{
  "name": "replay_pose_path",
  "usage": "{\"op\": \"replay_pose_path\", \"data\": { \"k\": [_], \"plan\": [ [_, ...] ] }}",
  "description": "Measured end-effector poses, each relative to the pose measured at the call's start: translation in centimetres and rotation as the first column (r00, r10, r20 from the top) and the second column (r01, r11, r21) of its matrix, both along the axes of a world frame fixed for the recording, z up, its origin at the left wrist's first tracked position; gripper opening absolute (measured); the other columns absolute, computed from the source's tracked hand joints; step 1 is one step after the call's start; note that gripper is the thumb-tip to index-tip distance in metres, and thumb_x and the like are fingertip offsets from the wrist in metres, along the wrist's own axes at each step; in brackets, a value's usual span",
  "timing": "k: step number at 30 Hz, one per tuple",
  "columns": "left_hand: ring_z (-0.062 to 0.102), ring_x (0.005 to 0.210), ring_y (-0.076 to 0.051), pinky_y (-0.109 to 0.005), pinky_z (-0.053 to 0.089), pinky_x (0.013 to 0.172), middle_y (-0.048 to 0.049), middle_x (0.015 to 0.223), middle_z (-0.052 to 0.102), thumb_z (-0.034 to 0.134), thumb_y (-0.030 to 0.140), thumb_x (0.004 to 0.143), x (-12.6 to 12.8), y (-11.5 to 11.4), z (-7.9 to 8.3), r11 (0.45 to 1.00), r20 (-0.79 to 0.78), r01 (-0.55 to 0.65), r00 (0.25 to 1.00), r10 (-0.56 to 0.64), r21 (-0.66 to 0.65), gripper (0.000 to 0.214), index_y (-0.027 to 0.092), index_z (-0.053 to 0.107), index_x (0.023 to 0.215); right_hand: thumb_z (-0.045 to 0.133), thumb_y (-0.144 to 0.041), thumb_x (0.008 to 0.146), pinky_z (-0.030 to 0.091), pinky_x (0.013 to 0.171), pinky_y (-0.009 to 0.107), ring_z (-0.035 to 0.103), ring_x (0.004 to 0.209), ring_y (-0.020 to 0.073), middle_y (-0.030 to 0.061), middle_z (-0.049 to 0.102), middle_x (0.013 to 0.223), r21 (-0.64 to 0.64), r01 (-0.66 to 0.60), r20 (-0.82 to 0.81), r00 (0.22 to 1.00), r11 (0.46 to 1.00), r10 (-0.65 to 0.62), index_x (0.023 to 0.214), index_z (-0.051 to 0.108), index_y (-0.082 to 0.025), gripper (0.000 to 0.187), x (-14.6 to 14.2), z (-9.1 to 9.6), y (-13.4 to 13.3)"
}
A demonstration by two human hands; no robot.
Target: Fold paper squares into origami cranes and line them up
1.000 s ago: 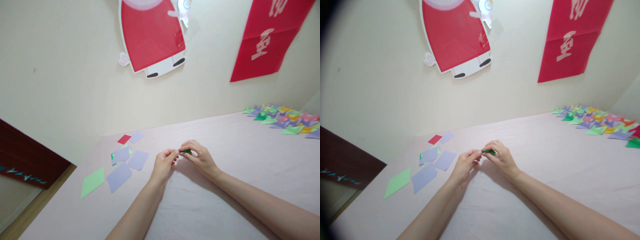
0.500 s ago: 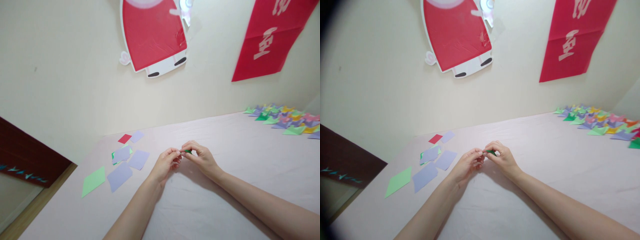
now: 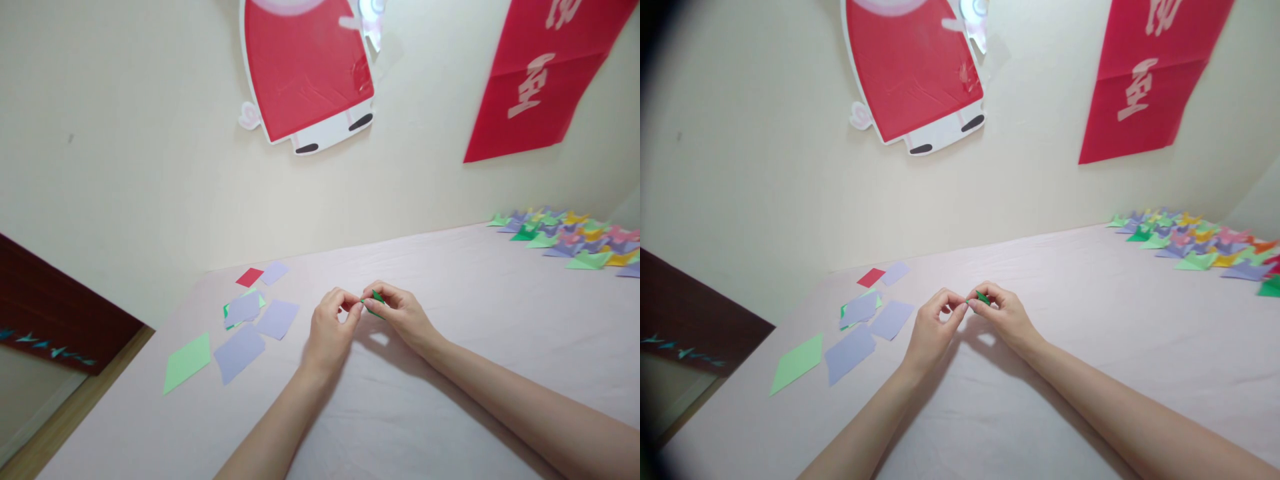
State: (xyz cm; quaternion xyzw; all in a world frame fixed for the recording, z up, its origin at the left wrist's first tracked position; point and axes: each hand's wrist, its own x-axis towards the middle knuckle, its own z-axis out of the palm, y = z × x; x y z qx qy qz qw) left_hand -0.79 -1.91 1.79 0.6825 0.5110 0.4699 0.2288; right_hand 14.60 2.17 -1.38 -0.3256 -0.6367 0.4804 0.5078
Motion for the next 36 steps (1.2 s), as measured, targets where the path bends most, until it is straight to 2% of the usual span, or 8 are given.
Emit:
{"op": "replay_pose_path", "data": {
  "k": [7, 10, 13, 17, 22, 26, 32, 36],
  "plan": [
    [0.058, 0.076, -0.015, -0.027, 0.04, 0.073, -0.0007, 0.077, 0.066, 0.062, 0.027, 0.083, 0.2, 0.2, -0.5, 0.994, 0.142, -0.021, 0.989, 0.037, -0.111, 0.012, 0.018, 0.066, 0.076, 0.069, -0.037, 0.077, 0.036, 0.063, 0.027, 0.047, 0.066, 0.0134, -0.0026, 0.055, 0.07, -0.058, 0.003, -0.017, 1.0, 0.998, -0.004, 0.075, 0.066, -0.02, 0.018, -0.1, 0.4, -0.1],
    [0.058, 0.074, -0.016, -0.027, 0.041, 0.07, -0.0015, 0.078, 0.068, 0.065, 0.03, 0.08, 0.3, 0.4, -1.0, 0.98, 0.267, 0.023, 0.963, 0.031, -0.196, 0.013, 0.017, 0.067, 0.079, 0.07, -0.038, 0.075, 0.035, 0.062, 0.026, 0.046, 0.065, 0.0129, -0.003, 0.055, 0.068, -0.123, -0.008, -0.054, 0.999, 0.992, 0.001, 0.075, 0.066, -0.019, 0.02, -0.2, 0.6, -0.3],
    [0.055, 0.068, -0.015, -0.027, 0.041, 0.067, -0.0015, 0.077, 0.068, 0.066, 0.03, 0.079, 0.3, 0.6, -1.2, 0.97, 0.328, 0.062, 0.945, 0.019, -0.234, 0.013, 0.017, 0.067, 0.079, 0.071, -0.04, 0.074, 0.036, 0.063, 0.026, 0.047, 0.065, 0.0132, -0.0029, 0.056, 0.069, -0.165, -0.025, -0.066, 0.998, 0.986, 0.014, 0.076, 0.067, -0.019, 0.021, -0.2, 0.7, -0.3],
    [0.056, 0.073, -0.015, -0.027, 0.041, 0.071, -0.0013, 0.079, 0.068, 0.065, 0.027, 0.08, 0.2, 0.3, -1.0, 0.985, 0.235, 0.013, 0.972, 0.029, -0.175, 0.01, 0.018, 0.068, 0.079, 0.071, -0.043, 0.073, 0.039, 0.068, 0.028, 0.051, 0.071, 0.0156, -0.0012, 0.06, 0.073, -0.169, -0.022, -0.036, 0.999, 0.985, 0.016, 0.076, 0.066, -0.019, 0.024, -0.3, 0.7, -0.3],
    [0.056, 0.076, -0.015, -0.027, 0.039, 0.073, 0.0007, 0.077, 0.065, 0.063, 0.026, 0.084, 0.4, -0.3, -0.6, 0.997, 0.072, -0.052, 0.996, 0.056, -0.06, 0.011, 0.02, 0.065, 0.075, 0.069, -0.044, 0.074, 0.038, 0.068, 0.027, 0.049, 0.071, 0.0156, -0.0017, 0.057, 0.071, -0.136, 0.001, -0.02, 1.0, 0.991, -0.004, 0.073, 0.064, -0.019, 0.026, -0.2, 0.7, -0.3],
    [0.055, 0.075, -0.014, -0.026, 0.039, 0.073, 0.0017, 0.075, 0.062, 0.06, 0.024, 0.085, 0.6, -0.5, -0.5, 0.998, 0.046, -0.049, 0.998, 0.05, -0.038, 0.013, 0.02, 0.062, 0.072, 0.069, -0.046, 0.076, 0.038, 0.067, 0.027, 0.049, 0.069, 0.0148, -0.0023, 0.056, 0.069, -0.154, -0.029, -0.032, 0.999, 0.988, 0.025, 0.072, 0.063, -0.019, 0.028, -0.2, 0.8, -0.4],
    [0.055, 0.077, -0.015, -0.027, 0.04, 0.073, 0.0011, 0.076, 0.061, 0.059, 0.024, 0.085, 1.1, -0.7, -0.9, 0.995, 0.049, -0.041, 0.998, 0.046, -0.086, 0.014, 0.02, 0.06, 0.072, 0.067, -0.05, 0.076, 0.036, 0.061, 0.025, 0.044, 0.064, 0.0133, -0.0031, 0.049, 0.066, -0.207, -0.073, -0.084, 0.995, 0.976, 0.057, 0.071, 0.057, -0.019, 0.033, -0.6, 1.0, -0.8],
    [0.055, 0.075, -0.015, -0.026, 0.04, 0.069, -0.0003, 0.081, 0.064, 0.06, 0.029, 0.085, 1.3, -0.4, -1.6, 0.99, 0.092, -0.028, 0.995, 0.041, -0.138, 0.011, 0.02, 0.064, 0.081, 0.07, -0.051, 0.074, 0.038, 0.062, 0.025, 0.044, 0.066, 0.0143, -0.002, 0.048, 0.069, -0.253, -0.074, -0.162, 0.986, 0.965, 0.033, 0.07, 0.055, -0.02, 0.035, -0.9, 1.2, -1.0]
  ]
}}
